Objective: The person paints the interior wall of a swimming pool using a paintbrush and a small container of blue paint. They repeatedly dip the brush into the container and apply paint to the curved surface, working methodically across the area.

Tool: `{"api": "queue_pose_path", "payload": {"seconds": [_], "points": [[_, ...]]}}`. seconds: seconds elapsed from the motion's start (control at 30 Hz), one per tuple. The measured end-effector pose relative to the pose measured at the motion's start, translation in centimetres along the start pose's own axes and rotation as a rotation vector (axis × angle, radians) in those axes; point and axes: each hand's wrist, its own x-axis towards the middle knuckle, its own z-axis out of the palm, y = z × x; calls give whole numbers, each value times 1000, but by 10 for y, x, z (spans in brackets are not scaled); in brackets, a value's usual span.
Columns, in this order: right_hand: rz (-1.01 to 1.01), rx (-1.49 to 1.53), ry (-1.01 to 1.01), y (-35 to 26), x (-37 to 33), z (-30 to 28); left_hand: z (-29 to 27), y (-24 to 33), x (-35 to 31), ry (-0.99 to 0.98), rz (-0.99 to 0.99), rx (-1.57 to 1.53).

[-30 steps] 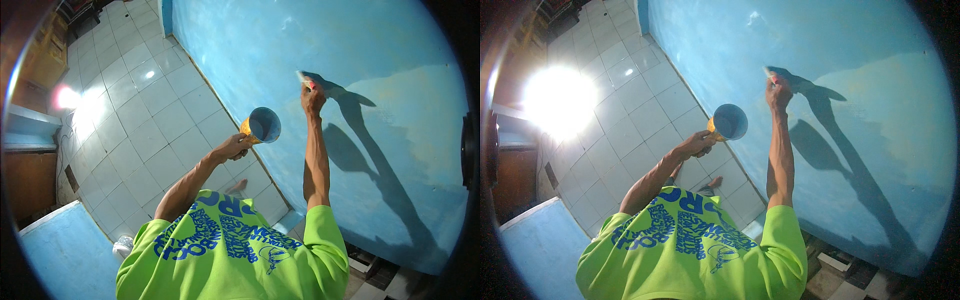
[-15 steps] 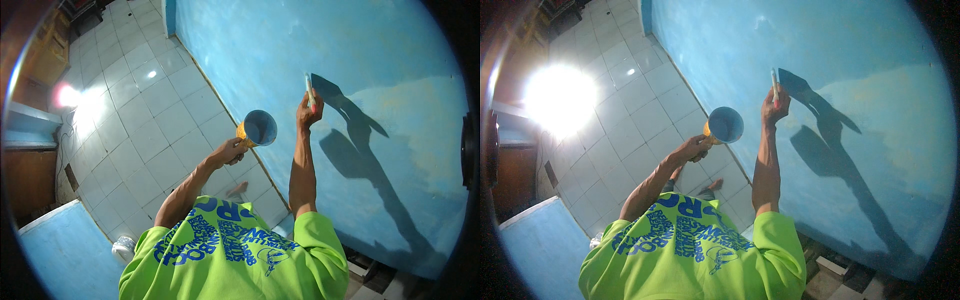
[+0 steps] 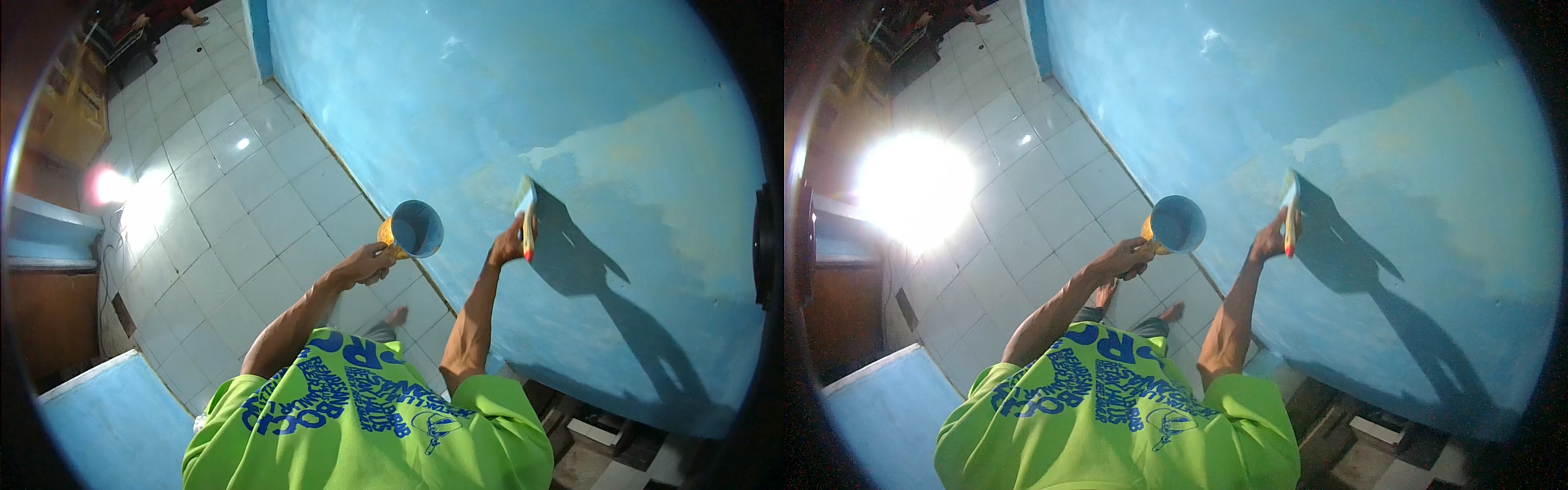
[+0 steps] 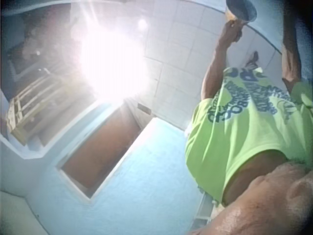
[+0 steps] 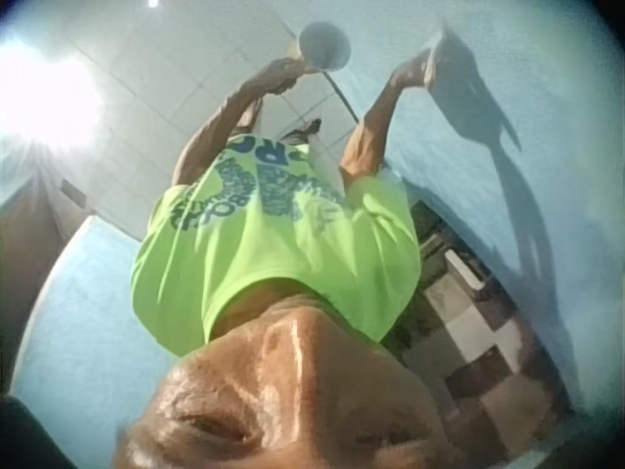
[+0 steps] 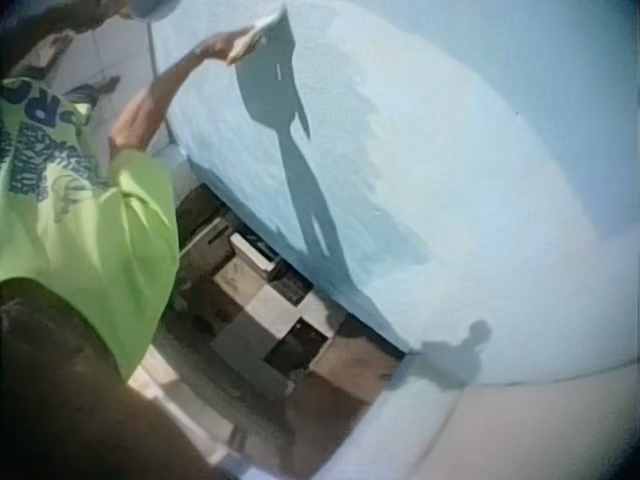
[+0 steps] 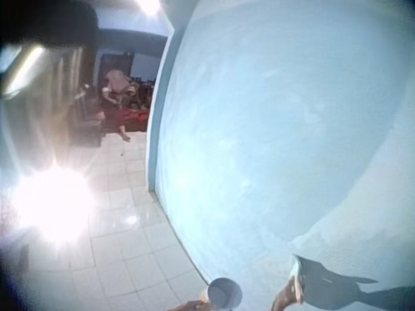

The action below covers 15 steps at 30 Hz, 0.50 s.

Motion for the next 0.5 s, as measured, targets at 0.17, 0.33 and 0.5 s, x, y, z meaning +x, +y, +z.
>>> {"api": "queue_pose_path", "payload": {"seconds": [0.17, 0.33, 0.5], "points": [[-258, 80, -125, -12, -10, -20, 4, 11, -5, -22, 20, 18], [-796, -159, -283, -62, 62, 8, 7, 23, -3, -99, 28, 38], [-870, -212, -69, -149, 131, 7, 15, 27, -4, -113, 65, 2]]}}
